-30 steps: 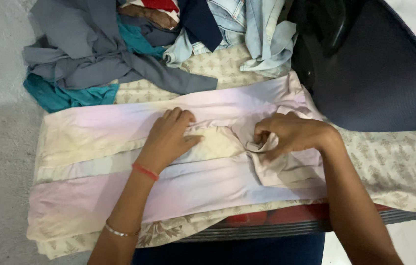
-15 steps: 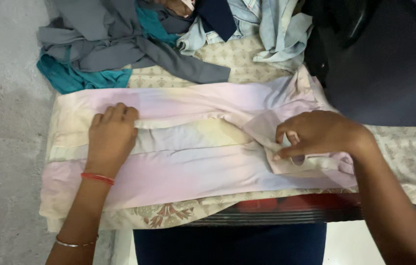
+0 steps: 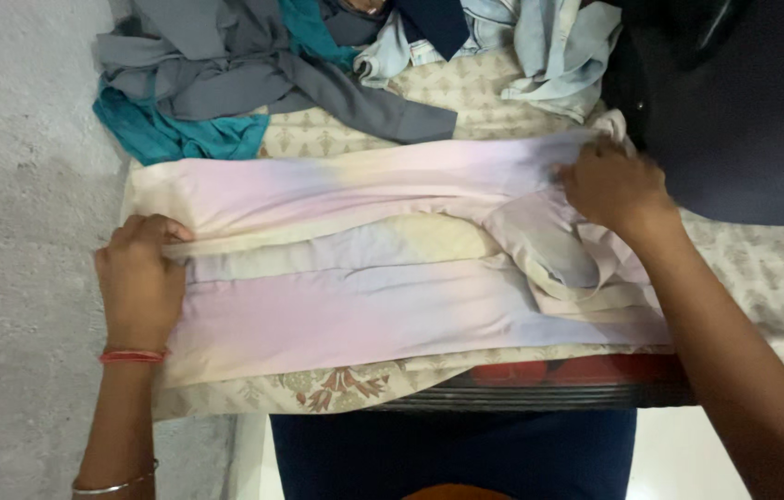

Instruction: The person folds a tie-dye shirt and a patterned piece of fabric by hand and places them inside a suitcase already containing other folded garments.

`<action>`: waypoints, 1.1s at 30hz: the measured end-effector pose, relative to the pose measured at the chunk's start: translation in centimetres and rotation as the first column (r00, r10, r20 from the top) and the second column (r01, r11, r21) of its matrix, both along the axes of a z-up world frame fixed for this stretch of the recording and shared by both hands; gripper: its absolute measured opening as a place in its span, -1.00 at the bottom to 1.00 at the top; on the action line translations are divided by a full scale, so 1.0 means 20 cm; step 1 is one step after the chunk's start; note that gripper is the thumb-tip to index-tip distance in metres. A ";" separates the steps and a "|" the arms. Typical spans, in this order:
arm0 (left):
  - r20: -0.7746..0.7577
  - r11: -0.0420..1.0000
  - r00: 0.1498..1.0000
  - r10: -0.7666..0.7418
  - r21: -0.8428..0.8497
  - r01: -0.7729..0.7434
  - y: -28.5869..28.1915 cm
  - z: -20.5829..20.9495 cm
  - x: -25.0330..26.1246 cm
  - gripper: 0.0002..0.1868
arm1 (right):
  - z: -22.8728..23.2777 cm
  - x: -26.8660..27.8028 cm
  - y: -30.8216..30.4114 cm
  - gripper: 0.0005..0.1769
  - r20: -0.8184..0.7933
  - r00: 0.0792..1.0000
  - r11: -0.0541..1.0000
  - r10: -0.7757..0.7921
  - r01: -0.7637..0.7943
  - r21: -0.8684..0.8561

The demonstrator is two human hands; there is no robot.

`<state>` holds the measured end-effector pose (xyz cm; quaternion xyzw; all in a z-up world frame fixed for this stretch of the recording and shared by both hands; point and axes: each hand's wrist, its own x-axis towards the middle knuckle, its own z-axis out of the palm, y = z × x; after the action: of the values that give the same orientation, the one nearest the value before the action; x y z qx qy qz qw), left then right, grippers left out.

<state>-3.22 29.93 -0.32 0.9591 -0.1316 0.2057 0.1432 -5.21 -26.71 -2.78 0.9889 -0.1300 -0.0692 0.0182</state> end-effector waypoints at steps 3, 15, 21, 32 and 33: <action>-0.006 0.989 0.998 -0.060 -0.133 0.058 -0.06 0.02 0.03 -0.64 | 0.06 -0.01 0.10 -0.15 0.169 0.977 0.990 0.131 -0.136 0.018; -0.035 0.949 0.957 -0.286 -0.147 0.278 -0.38 -0.09 0.04 -0.48 | -0.04 0.02 0.25 -0.05 0.104 0.964 0.938 0.246 -0.264 0.223; 0.082 0.998 0.995 0.063 -0.032 -0.061 -0.15 -0.04 -0.08 -0.46 | 0.12 -0.11 0.58 -0.05 0.091 0.891 0.865 0.444 -0.453 0.214; -0.105 0.901 0.897 0.430 -0.017 -0.434 -0.01 0.05 -0.23 -0.46 | 0.23 -0.12 1.47 -0.26 0.340 0.648 0.568 0.681 -0.761 0.312; -0.161 0.887 0.879 0.450 -0.031 -0.460 -0.01 0.07 -0.25 -0.45 | 0.23 -0.09 1.54 -0.32 0.400 0.618 0.534 0.676 -0.786 0.312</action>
<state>-8.15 29.81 1.01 0.9704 0.1155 0.1653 0.1331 -7.00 4.06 1.84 0.9254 0.3180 0.0314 -0.2037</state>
